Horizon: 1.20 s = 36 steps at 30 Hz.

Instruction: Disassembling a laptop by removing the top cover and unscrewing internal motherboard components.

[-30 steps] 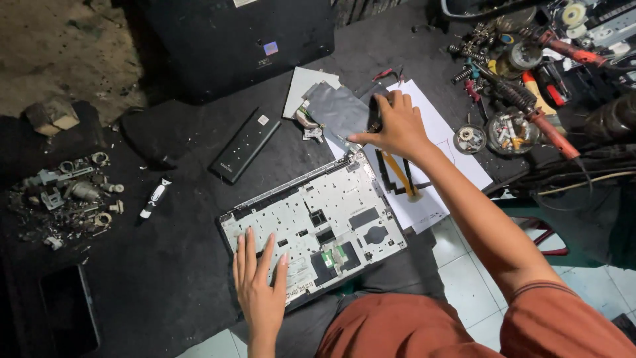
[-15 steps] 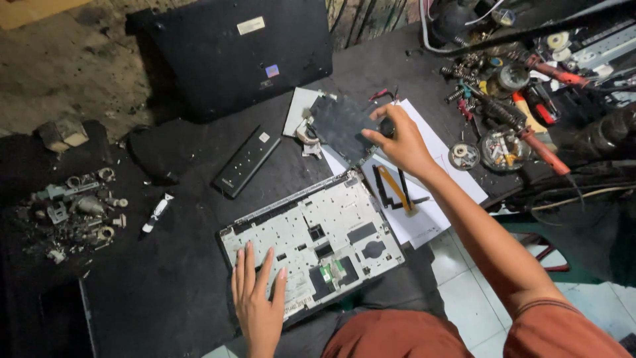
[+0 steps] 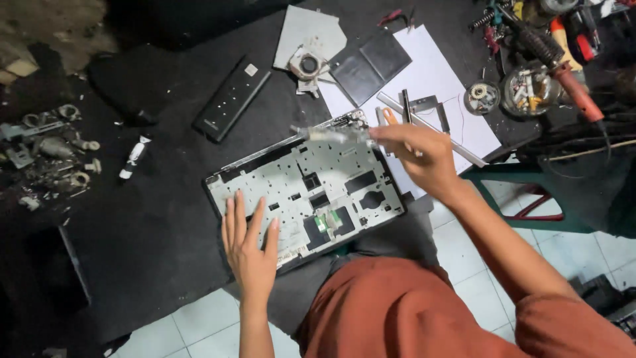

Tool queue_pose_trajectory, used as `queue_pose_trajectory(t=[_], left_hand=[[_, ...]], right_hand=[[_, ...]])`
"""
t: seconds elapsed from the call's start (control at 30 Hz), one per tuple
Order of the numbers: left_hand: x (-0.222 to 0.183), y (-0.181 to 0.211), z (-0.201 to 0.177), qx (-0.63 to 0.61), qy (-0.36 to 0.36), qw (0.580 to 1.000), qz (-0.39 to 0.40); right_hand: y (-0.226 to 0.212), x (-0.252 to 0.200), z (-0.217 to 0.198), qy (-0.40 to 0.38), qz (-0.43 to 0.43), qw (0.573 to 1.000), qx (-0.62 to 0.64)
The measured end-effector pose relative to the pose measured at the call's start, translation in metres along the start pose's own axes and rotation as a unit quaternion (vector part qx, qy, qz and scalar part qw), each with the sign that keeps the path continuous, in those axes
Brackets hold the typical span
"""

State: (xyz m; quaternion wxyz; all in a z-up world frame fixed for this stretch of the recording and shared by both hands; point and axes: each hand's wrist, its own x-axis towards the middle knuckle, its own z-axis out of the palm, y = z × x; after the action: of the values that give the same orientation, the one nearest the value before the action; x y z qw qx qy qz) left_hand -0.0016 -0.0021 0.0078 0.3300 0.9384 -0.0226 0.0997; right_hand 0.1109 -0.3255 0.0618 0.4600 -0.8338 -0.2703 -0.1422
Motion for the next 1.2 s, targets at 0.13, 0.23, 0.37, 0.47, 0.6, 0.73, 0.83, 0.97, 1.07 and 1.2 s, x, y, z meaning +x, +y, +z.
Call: queue_pose_trajectory(t=[0.13, 0.23, 0.37, 0.47, 0.6, 0.73, 0.83, 0.97, 1.07, 1.2], left_hand=[[0.004, -0.004, 0.004, 0.010, -0.013, 1.000, -0.004], [-0.003, -0.005, 0.005, 0.018, -0.031, 0.999, -0.018], [0.002, -0.007, 0.012, 0.020, 0.017, 1.000, 0.005], [0.000, -0.007, 0.011, 0.029, 0.022, 0.999, 0.014], [0.001, -0.008, 0.012, 0.016, 0.026, 0.999, 0.014], [0.002, -0.004, 0.007, 0.034, 0.015, 0.999, 0.025], [0.002, -0.003, 0.006, 0.011, 0.013, 1.000, -0.004], [0.013, 0.015, -0.015, -0.001, -0.080, 0.996, -0.044], [0.023, 0.027, -0.031, -0.050, -0.131, 0.987, -0.077], [0.029, 0.051, -0.026, -0.116, -0.008, 0.986, -0.116]], right_hand=[[0.009, -0.027, 0.012, 0.003, -0.013, 0.999, 0.041], [-0.002, -0.038, 0.019, -0.019, -0.008, 0.999, 0.032], [0.004, -0.037, 0.029, 0.010, -0.006, 1.000, -0.019], [0.007, -0.040, 0.034, 0.008, -0.036, 0.998, -0.047], [0.018, -0.041, 0.041, 0.026, -0.038, 0.997, -0.057], [0.008, -0.030, 0.044, 0.041, -0.047, 0.997, -0.037], [0.013, -0.037, 0.049, 0.061, -0.005, 0.998, 0.003], [0.011, -0.041, 0.036, -0.024, 0.053, 0.998, -0.004], [0.003, -0.037, 0.025, -0.084, 0.099, 0.991, 0.016], [-0.021, -0.026, 0.010, -0.114, 0.158, 0.975, 0.111]])
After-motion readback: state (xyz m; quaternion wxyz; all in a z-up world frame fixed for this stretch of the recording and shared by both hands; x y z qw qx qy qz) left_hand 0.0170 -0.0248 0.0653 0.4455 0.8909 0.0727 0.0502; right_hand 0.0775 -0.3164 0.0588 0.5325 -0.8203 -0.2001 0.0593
